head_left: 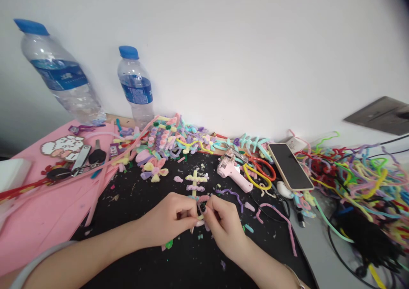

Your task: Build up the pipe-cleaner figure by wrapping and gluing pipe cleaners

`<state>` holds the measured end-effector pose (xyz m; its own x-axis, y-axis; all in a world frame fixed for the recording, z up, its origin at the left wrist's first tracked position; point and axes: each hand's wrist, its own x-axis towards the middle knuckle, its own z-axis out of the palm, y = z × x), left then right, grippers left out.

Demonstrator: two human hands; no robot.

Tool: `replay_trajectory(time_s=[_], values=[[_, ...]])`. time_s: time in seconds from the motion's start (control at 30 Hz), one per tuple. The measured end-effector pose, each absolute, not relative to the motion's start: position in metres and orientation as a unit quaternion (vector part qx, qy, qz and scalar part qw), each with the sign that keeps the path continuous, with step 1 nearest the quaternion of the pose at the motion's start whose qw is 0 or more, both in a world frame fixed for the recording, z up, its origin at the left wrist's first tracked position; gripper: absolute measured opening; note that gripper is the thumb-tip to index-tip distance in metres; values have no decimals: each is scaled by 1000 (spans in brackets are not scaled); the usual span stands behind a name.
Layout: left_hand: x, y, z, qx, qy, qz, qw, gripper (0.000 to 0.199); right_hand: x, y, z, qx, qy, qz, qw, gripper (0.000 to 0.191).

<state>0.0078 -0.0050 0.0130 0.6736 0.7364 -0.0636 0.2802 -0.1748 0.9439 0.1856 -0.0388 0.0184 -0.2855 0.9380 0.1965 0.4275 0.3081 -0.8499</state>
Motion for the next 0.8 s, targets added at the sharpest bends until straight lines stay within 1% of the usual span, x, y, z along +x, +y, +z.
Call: replay_trajectory(time_s=[0.1, 0.23, 0.3, 0.37, 0.47, 0.57, 0.67, 0.8], values=[[7, -4, 12, 690, 361, 228, 585, 27, 185, -40, 19, -476, -711, 366, 365, 30], [6, -5, 9, 612, 351, 229, 671, 29, 184, -43, 19, -462, -708, 398, 357, 27], [5, -4, 9, 617, 345, 219, 672, 28, 185, -43, 20, -463, -708, 391, 362, 27], [4, -1, 11, 661, 341, 225, 630, 24, 187, -42, 20, -475, -705, 378, 367, 29], [1, 6, 16, 742, 306, 255, 540, 16, 189, -39, 20, -487, -700, 371, 367, 30], [0, 10, 17, 800, 249, 276, 470, 15, 189, -38, 22, -483, -705, 370, 364, 31], [0, 9, 14, 830, 207, 291, 428, 17, 187, -38, 23, -472, -713, 374, 357, 31], [3, 3, 13, 832, 203, 320, 406, 19, 185, -39, 23, -474, -707, 386, 355, 30]])
